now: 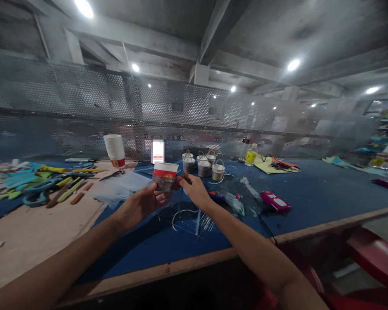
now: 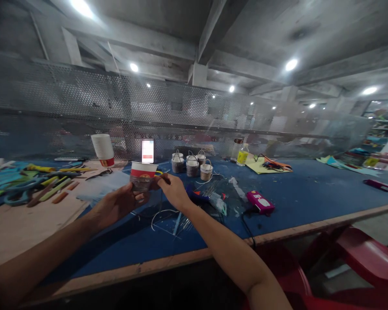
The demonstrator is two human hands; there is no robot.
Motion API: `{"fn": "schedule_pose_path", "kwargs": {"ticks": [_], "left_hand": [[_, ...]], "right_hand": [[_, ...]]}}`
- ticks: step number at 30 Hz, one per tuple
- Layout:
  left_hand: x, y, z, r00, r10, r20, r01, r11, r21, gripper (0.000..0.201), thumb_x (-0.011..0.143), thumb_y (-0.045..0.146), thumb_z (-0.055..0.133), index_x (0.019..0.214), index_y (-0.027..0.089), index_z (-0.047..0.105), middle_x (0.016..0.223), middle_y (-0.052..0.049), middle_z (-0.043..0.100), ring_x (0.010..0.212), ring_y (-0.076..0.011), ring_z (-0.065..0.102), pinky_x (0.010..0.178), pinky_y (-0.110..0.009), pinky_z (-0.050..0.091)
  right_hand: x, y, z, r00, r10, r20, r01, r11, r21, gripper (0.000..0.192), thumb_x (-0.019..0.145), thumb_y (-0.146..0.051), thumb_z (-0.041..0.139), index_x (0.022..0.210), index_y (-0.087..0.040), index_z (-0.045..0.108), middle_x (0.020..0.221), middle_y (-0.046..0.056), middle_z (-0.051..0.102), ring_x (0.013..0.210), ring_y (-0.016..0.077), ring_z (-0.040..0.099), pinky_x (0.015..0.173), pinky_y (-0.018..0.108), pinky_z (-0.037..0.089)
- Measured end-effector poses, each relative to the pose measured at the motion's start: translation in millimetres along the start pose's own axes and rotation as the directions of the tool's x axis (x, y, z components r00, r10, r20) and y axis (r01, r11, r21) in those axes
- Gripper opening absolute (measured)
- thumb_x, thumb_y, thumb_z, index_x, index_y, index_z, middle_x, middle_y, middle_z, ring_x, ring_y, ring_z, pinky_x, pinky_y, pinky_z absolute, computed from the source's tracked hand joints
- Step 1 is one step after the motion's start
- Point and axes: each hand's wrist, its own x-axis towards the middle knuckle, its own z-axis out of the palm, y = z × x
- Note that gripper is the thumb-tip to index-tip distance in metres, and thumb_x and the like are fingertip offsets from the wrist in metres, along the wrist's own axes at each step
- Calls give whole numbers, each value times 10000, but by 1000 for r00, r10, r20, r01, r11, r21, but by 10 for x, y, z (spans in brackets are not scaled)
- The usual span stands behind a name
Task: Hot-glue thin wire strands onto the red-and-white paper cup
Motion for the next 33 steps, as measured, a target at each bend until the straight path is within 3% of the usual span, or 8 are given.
{"fn": "schedule_pose_path", "kwargs": {"ticks": [6,10,16,22,28,33], "left_hand": [[25,-2,-6,1000,20,-19,-19,999,51,305,875,319,773,1153,196,794,1088,-107,812,1009,-278,739,907,-372,596],[46,-19,-9,996,86,4,-86,991,100,361,873,317,787,1214,202,767,1149,-103,793,1002,-241,743,950,-362,591],[71,-23,-25,989,121,-85,-104,979,177,306,855,293,813,1140,182,791,1222,-118,784,1045,-240,746,931,-337,617],[92,-61,-36,954,196,-228,-157,971,180,236,755,167,881,975,156,797,954,-76,820,786,-183,769,782,-281,651],[82,-80,0,964,194,-184,-146,958,245,336,770,265,881,1074,137,816,1154,-127,813,965,-220,771,857,-272,629],[115,-117,-5,948,226,-226,-144,933,331,416,689,312,942,1063,177,819,1165,-116,812,1098,-269,739,923,-326,596]], "right_hand": [[-5,58,36,1000,19,-17,-18,997,70,236,971,-386,593,843,-201,665,798,28,748,819,189,719,854,295,534],[5,78,37,999,28,-40,-25,997,77,211,966,-345,588,823,-205,655,795,17,750,796,177,723,822,278,538],[4,102,22,995,-26,-98,27,1000,10,255,957,-347,597,749,-205,641,734,-4,732,722,161,688,743,256,506],[-22,51,-4,990,-26,-140,11,994,-105,274,961,-363,606,744,-198,638,703,-16,704,703,159,658,730,255,480],[-49,36,31,992,-44,-121,19,980,-197,258,975,-357,616,778,-197,667,733,-7,715,737,157,675,757,253,466],[-83,37,75,989,-114,-90,85,958,-275,270,982,-370,614,776,-204,669,756,-7,710,763,161,655,780,263,455]]}}
